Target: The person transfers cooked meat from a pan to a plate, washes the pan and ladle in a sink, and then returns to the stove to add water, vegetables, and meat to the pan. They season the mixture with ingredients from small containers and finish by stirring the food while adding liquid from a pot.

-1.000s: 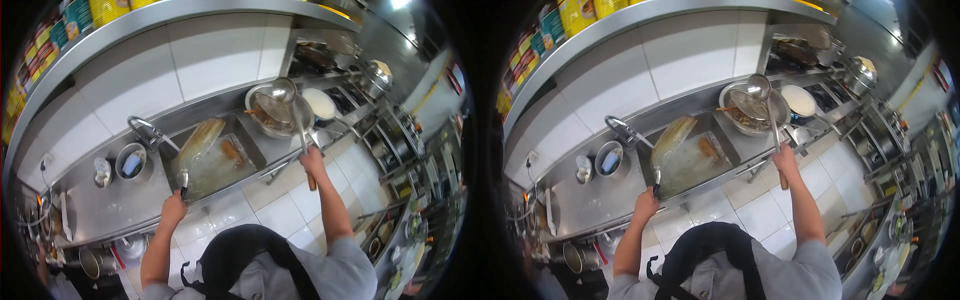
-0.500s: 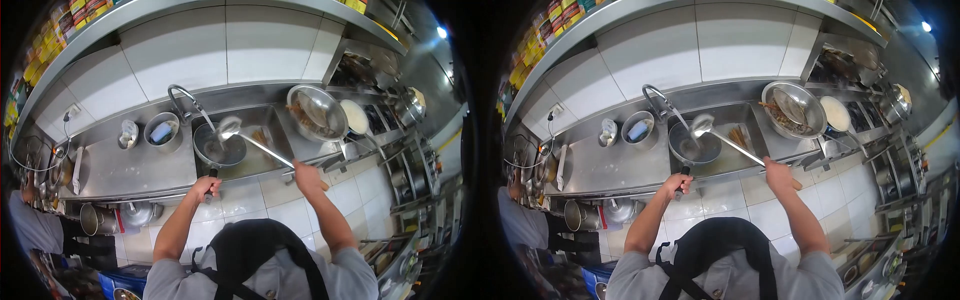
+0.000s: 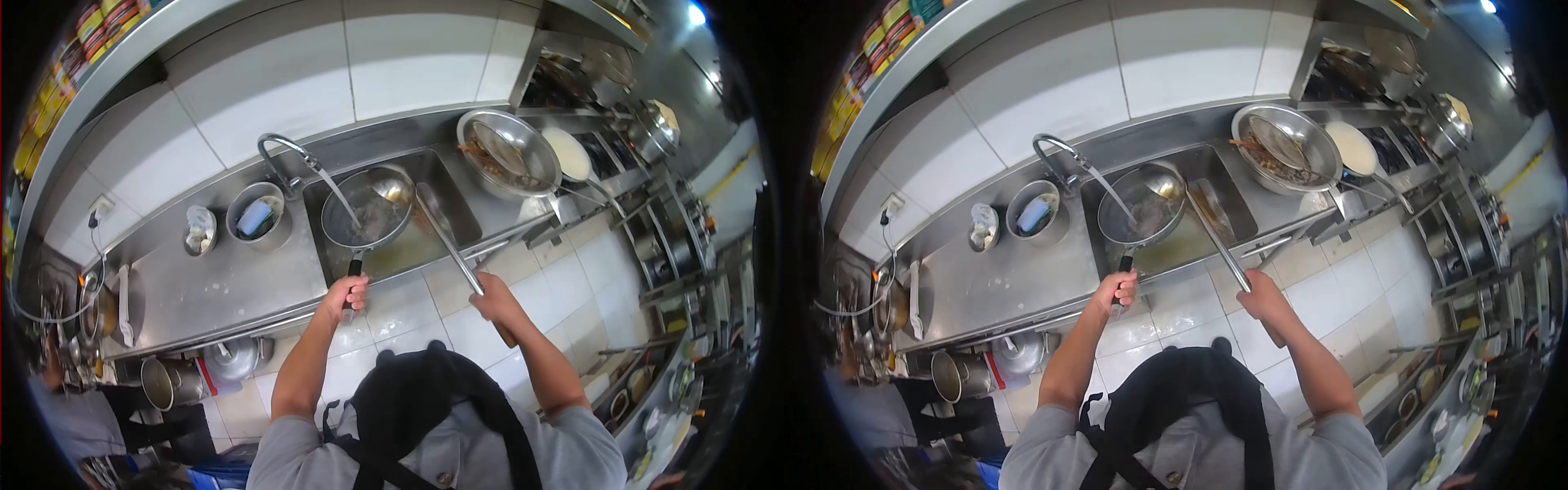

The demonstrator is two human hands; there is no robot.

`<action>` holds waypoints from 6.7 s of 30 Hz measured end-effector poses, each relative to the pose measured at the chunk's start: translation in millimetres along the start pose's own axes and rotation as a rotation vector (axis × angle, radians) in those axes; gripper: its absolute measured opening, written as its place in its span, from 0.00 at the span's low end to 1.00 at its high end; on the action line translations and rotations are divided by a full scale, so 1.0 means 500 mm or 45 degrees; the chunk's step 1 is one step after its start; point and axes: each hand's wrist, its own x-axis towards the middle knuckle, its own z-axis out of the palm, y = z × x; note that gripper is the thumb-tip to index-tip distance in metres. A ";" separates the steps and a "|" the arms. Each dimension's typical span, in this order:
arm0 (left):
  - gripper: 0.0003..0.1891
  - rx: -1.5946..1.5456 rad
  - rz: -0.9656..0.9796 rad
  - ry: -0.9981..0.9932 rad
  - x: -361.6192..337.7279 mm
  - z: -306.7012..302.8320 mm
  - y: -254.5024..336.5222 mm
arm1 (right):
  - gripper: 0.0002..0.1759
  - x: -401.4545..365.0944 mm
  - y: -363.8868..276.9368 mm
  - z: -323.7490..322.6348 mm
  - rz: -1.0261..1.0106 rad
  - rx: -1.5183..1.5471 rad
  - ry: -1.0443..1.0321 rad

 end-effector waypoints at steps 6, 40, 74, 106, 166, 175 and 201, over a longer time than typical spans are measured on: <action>0.07 0.159 -0.077 -0.050 -0.054 0.055 0.005 | 0.11 -0.101 -0.015 0.033 0.021 -0.034 0.384; 0.04 0.357 0.936 0.458 -0.052 0.732 -0.314 | 0.08 -0.454 0.579 -0.436 0.107 1.021 -0.011; 0.12 0.367 -0.579 -0.140 1.160 1.574 -0.811 | 0.12 -0.246 1.649 -1.019 0.818 0.311 0.796; 0.07 0.301 -0.011 0.106 1.760 1.990 -0.743 | 0.10 1.087 1.065 -2.666 -0.359 -1.429 0.983; 0.05 0.178 0.234 0.069 1.868 2.268 -0.657 | 0.09 0.875 1.219 -2.861 -0.541 -1.216 0.580; 0.07 0.206 0.208 0.090 1.863 2.257 -0.660 | 0.05 0.841 1.381 -2.741 -0.573 -1.242 1.010; 0.06 0.154 0.175 0.094 1.900 2.266 -0.700 | 0.14 1.314 1.036 -2.711 -0.448 -1.508 0.808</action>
